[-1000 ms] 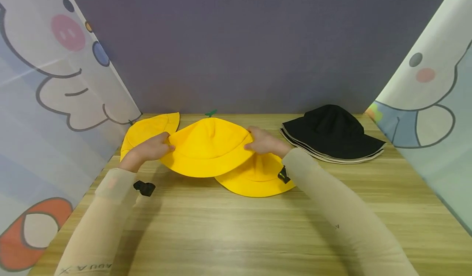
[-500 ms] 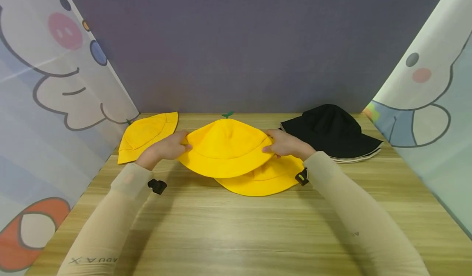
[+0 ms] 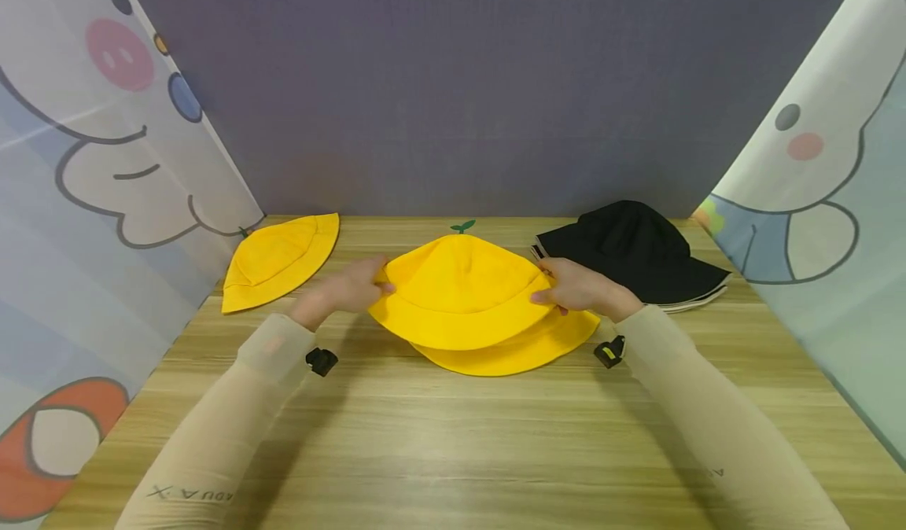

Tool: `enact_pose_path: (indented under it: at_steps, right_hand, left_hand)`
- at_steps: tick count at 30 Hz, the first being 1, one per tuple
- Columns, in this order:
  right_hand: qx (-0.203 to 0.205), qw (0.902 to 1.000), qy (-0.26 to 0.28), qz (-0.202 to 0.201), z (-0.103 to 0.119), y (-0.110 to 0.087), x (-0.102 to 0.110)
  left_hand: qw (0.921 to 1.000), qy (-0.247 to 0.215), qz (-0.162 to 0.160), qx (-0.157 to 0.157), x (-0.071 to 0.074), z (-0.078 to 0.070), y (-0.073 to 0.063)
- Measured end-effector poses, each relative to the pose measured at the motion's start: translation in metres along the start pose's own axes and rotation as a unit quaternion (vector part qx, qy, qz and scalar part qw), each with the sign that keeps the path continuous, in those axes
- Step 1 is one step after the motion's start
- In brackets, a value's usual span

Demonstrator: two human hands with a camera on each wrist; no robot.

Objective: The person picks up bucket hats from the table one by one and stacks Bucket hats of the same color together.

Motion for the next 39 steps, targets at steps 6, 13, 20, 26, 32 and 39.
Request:
enact_pose_path:
  at_steps: [6,13,20,26,32,39]
  right_hand:
    - [-0.014,0.9998,-0.011,-0.004,-0.012,-0.015,0.004]
    - [-0.015,0.9997,-0.019,-0.003,-0.022,-0.030,0.004]
    - [-0.034,0.9990,-0.030,-0.006,-0.031,-0.033,0.001]
    - [-0.029,0.9988,-0.038,-0.005,-0.038,-0.033,0.001]
    - [-0.029,0.9970,-0.072,-0.006,-0.042,-0.030,0.000]
    - [-0.053,0.9941,-0.094,-0.006,-0.046,-0.022,-0.005]
  left_hand:
    - [0.9999,-0.001,0.007,-0.013,-0.006,-0.017,0.006]
    - [0.9997,0.008,0.011,-0.018,-0.015,-0.030,0.011]
    - [0.9996,0.007,0.024,-0.013,-0.027,-0.035,0.020]
    - [0.9994,-0.010,0.032,-0.003,-0.034,-0.037,0.023]
    - [0.9992,-0.017,0.035,0.002,-0.042,-0.036,0.028]
    - [0.9989,-0.012,0.045,0.009,-0.051,-0.027,0.036]
Point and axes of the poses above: each hand's wrist, its own y-axis towards the middle knuckle, its own x-axis out of the back of the hand, z = x × y, the point moved 2 cm from there along y, towards the middle knuckle, and after that the axes turned 13 degrees about z, right-handed, at the moved point
